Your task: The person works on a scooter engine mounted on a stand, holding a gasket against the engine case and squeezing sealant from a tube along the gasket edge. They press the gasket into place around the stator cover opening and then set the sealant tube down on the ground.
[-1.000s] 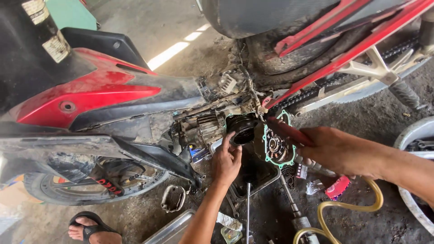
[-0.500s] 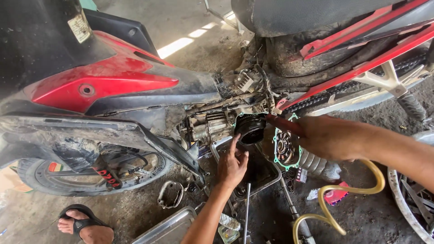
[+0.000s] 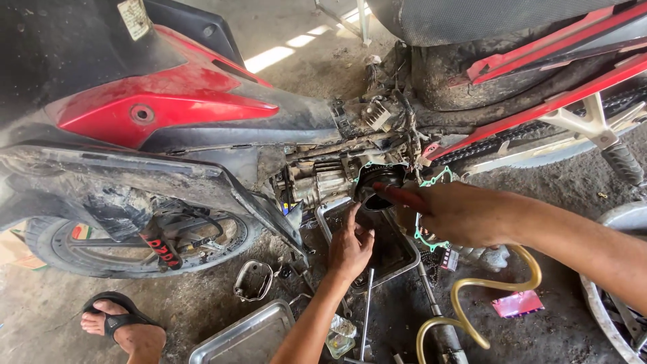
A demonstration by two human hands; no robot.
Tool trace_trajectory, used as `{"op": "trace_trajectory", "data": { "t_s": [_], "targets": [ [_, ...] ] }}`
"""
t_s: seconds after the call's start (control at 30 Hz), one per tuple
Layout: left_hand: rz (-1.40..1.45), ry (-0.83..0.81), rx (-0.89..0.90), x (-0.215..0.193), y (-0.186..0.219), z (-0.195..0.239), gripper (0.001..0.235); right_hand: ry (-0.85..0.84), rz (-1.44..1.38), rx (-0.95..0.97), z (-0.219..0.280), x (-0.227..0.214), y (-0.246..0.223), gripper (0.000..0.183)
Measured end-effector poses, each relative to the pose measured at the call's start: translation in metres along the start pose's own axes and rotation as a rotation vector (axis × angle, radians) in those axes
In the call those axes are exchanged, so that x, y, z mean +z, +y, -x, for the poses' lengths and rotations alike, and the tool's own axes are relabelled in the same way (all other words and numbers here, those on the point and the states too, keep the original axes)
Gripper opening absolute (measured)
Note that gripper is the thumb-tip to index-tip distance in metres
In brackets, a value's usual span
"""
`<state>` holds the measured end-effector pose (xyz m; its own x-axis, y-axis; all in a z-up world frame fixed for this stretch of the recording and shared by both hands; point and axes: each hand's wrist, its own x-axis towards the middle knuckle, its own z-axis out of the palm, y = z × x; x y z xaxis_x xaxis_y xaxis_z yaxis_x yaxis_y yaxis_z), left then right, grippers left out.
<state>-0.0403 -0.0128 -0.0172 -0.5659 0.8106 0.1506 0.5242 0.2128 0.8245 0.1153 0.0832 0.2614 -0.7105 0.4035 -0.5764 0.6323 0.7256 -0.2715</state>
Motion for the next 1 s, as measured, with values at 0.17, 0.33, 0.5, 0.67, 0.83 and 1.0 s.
{"op": "trace_trajectory", "data": {
  "t_s": [0.17,0.33,0.5,0.67,0.83,1.0],
  "targets": [
    [0.027,0.000,0.047,-0.007,0.000,0.004,0.075,-0.048,0.046,0.178,0.023,-0.004,0.009,0.064],
    [-0.022,-0.089,-0.058,-0.016,0.004,0.015,0.077,0.031,0.068,0.214,0.045,0.032,0.071,0.033],
    [0.024,-0.168,-0.098,0.002,-0.034,0.052,0.065,-0.091,-0.004,0.265,0.046,0.137,0.162,0.047],
    [0.080,-0.348,-0.124,0.014,-0.060,0.104,0.045,-0.052,-0.144,0.114,0.009,0.283,0.257,0.056],
    [0.069,-0.563,-0.065,0.037,-0.095,0.166,0.027,0.015,-0.148,0.141,-0.017,0.335,0.234,0.055],
    [0.058,-0.454,-0.054,0.033,-0.088,0.174,0.033,0.255,-0.229,0.143,-0.018,0.335,0.172,0.075]
  ]
}}
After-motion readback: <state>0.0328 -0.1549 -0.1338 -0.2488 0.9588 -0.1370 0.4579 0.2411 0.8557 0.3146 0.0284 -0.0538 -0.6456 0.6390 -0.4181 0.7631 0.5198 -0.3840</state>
